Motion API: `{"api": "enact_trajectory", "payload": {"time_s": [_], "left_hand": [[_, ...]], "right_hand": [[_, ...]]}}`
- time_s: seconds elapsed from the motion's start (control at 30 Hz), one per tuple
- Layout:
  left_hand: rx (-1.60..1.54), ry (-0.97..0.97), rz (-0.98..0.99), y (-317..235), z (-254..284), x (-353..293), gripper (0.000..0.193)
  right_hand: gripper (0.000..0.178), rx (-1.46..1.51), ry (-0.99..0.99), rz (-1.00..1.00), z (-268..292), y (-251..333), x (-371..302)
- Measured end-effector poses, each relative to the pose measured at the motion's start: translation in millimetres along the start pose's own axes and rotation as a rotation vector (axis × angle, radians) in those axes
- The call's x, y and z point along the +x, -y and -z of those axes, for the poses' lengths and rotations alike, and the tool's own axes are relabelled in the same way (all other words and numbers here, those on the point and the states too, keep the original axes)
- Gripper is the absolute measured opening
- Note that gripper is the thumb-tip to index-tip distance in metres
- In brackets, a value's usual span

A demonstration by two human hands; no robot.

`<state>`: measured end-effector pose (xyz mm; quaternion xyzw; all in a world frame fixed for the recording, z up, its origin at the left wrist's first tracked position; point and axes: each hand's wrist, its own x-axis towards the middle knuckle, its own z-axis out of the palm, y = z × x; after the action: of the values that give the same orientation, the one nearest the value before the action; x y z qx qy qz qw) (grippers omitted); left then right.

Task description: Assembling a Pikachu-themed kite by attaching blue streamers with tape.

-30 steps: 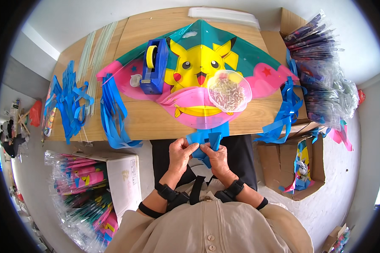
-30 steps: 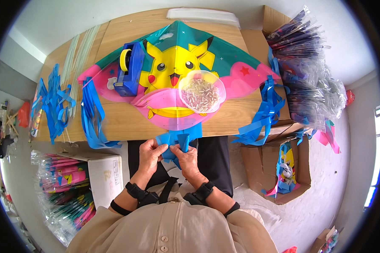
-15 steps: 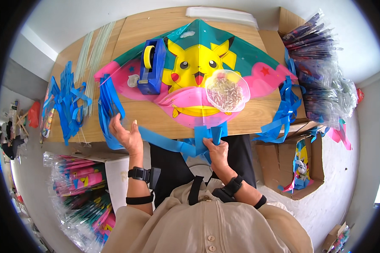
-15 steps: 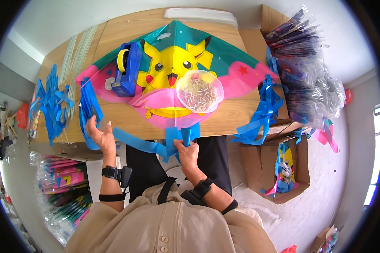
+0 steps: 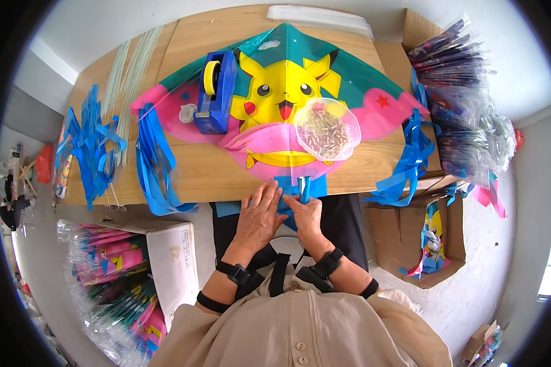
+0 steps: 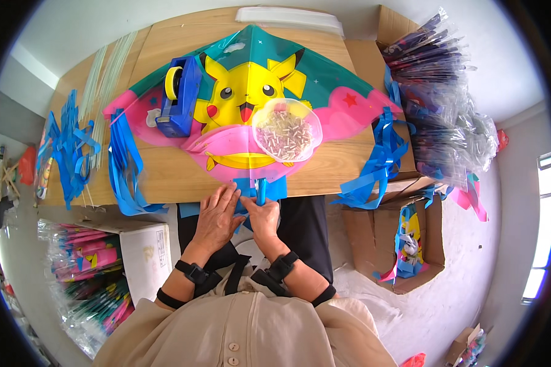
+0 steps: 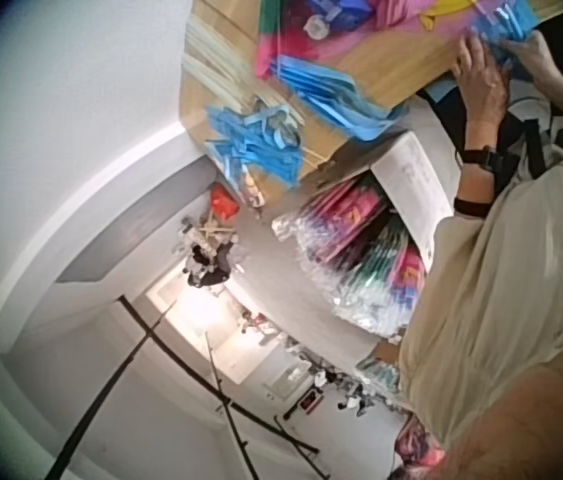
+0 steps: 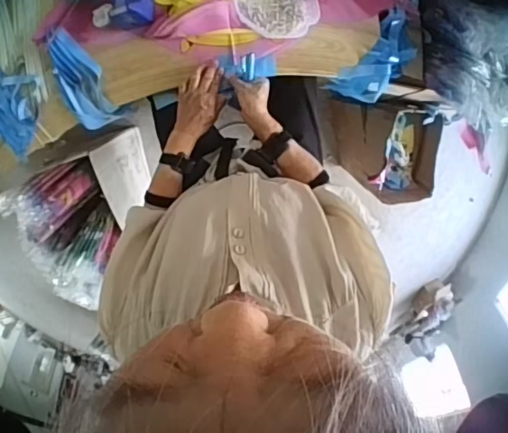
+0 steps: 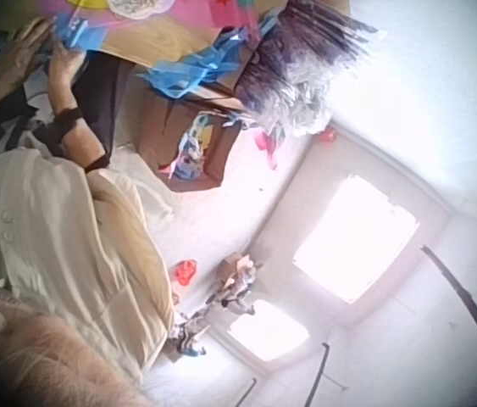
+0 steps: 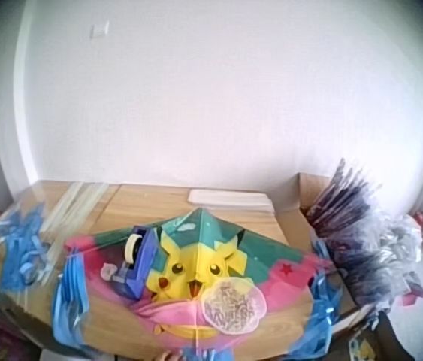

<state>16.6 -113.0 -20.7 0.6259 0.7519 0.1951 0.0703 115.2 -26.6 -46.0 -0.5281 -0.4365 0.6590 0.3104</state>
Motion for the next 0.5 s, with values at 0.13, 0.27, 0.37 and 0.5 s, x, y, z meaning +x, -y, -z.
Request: {"api": "enact_trajectory", "payload": {"time_s": [0.13,0.27,0.37,0.5], "left_hand": [[0.005,0.007,0.008,-0.4,0.8,0.8,0.062],[0.018,0.0,0.009,0.2,1.2,2.0,0.062],[0.021,0.001,0.012,-0.1,1.3,2.6,0.062],[0.03,0.005,0.015,-1.0,1.8,3.3,0.063]], "right_hand": [[0.012,0.0,0.016,-0.061,5.8,-6.5,0.0],[0.011,0.021,0.015,-0.057,7.0,-12.6,1.8],[0.011,0.039,0.011,-0.051,6.0,-11.6,1.5],[0.011,0.007,0.008,-0.024,6.9,-15.6,3.7]]}}
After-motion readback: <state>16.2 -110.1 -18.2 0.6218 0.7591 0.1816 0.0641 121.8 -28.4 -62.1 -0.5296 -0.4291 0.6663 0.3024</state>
